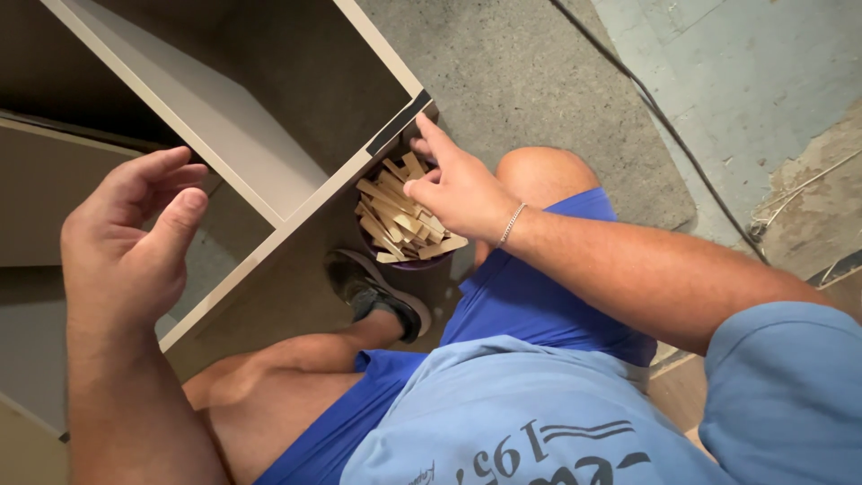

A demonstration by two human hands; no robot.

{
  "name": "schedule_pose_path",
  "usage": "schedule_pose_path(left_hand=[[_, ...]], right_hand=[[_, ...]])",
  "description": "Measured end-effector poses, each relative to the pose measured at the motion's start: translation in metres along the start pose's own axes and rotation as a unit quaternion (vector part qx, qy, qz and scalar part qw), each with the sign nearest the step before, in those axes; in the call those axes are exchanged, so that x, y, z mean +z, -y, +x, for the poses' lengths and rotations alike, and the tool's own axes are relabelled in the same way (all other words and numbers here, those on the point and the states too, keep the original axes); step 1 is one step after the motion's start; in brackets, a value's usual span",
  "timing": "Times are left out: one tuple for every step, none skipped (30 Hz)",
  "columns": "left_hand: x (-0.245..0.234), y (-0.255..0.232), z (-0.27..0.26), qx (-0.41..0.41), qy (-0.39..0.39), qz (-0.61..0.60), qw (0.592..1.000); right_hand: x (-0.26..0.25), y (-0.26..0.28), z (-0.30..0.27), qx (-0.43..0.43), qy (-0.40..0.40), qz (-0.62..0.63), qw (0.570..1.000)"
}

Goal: Moving a shelf, measuring a wooden board with a tape measure, and performing electrical work with pliers in a workshop.

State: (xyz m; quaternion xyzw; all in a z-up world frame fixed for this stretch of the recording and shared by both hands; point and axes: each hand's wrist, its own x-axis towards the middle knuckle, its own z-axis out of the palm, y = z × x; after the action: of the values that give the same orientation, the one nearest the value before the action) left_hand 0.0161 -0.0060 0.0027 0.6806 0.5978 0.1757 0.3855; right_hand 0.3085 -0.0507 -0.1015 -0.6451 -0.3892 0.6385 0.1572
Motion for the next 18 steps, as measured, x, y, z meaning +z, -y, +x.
schedule_pose_path(left_hand=[[0.0,0.001,0.0,0.001,0.0,0.0,1.0],[0.0,0.002,0.0,-0.003,-0.002,0.0,1.0],[0.0,0.003,-0.001,-0.007,-0.005,-0.001,1.0],[0.0,0.003,-0.001,-0.007,-0.006,-0.001,1.0],[0.0,0.003,-0.001,-0.013,-0.005,-0.003,1.0],[0.001,0.001,0.0,-0.019,-0.004,-0.005,1.0],[0.001,0.0,0.0,-0.018,-0.004,-0.005,1.0],[0.001,0.0,0.0,-0.024,-0.006,-0.004,1.0],[0.001,0.0,-0.001,-0.03,-0.009,-0.002,1.0],[0.001,0.001,-0.001,-0.029,-0.009,-0.003,1.0],[0.001,0.002,-0.002,-0.021,-0.008,-0.007,1.0],[0.001,0.003,-0.002,-0.012,-0.008,-0.011,1.0],[0.0,0.0,-0.002,-0.011,-0.009,-0.011,1.0],[-0.001,-0.002,-0.002,-0.02,-0.011,0.007,1.0],[-0.001,-0.004,-0.001,-0.027,-0.012,0.025,0.999],[-0.002,-0.005,-0.001,-0.025,-0.012,0.025,0.999],[-0.002,-0.006,-0.001,-0.035,-0.016,0.02,0.999],[-0.003,-0.007,-0.002,-0.045,-0.019,0.015,0.999]], right_hand=[[0.0,-0.002,0.001,0.0,-0.001,0.0,1.0],[0.0,-0.004,0.002,-0.006,-0.002,-0.002,1.0],[0.001,-0.006,0.004,-0.013,-0.003,-0.005,1.0],[0.002,-0.008,0.006,-0.013,-0.003,-0.005,1.0],[0.002,-0.009,0.007,0.001,0.013,-0.023,1.0],[0.001,-0.01,0.009,0.015,0.029,-0.041,0.999],[-0.001,-0.007,0.011,0.014,0.028,-0.041,0.999],[-0.002,-0.003,0.013,0.039,0.015,-0.042,0.998],[-0.003,0.0,0.014,0.065,0.004,-0.043,0.997],[-0.003,-0.001,0.015,0.065,0.003,-0.043,0.997],[-0.004,-0.002,0.016,0.044,-0.008,-0.037,0.998],[-0.004,-0.003,0.017,0.022,-0.02,-0.03,0.999],[-0.004,-0.006,0.019,0.021,-0.021,-0.031,0.999],[-0.003,-0.008,0.021,0.028,-0.013,-0.057,0.998],[-0.002,-0.011,0.024,0.035,-0.007,-0.083,0.996],[-0.003,-0.013,0.026,0.034,-0.009,-0.083,0.996],[-0.003,-0.015,0.027,0.028,-0.008,-0.084,0.996],[-0.002,-0.017,0.028,0.022,-0.008,-0.085,0.996]])
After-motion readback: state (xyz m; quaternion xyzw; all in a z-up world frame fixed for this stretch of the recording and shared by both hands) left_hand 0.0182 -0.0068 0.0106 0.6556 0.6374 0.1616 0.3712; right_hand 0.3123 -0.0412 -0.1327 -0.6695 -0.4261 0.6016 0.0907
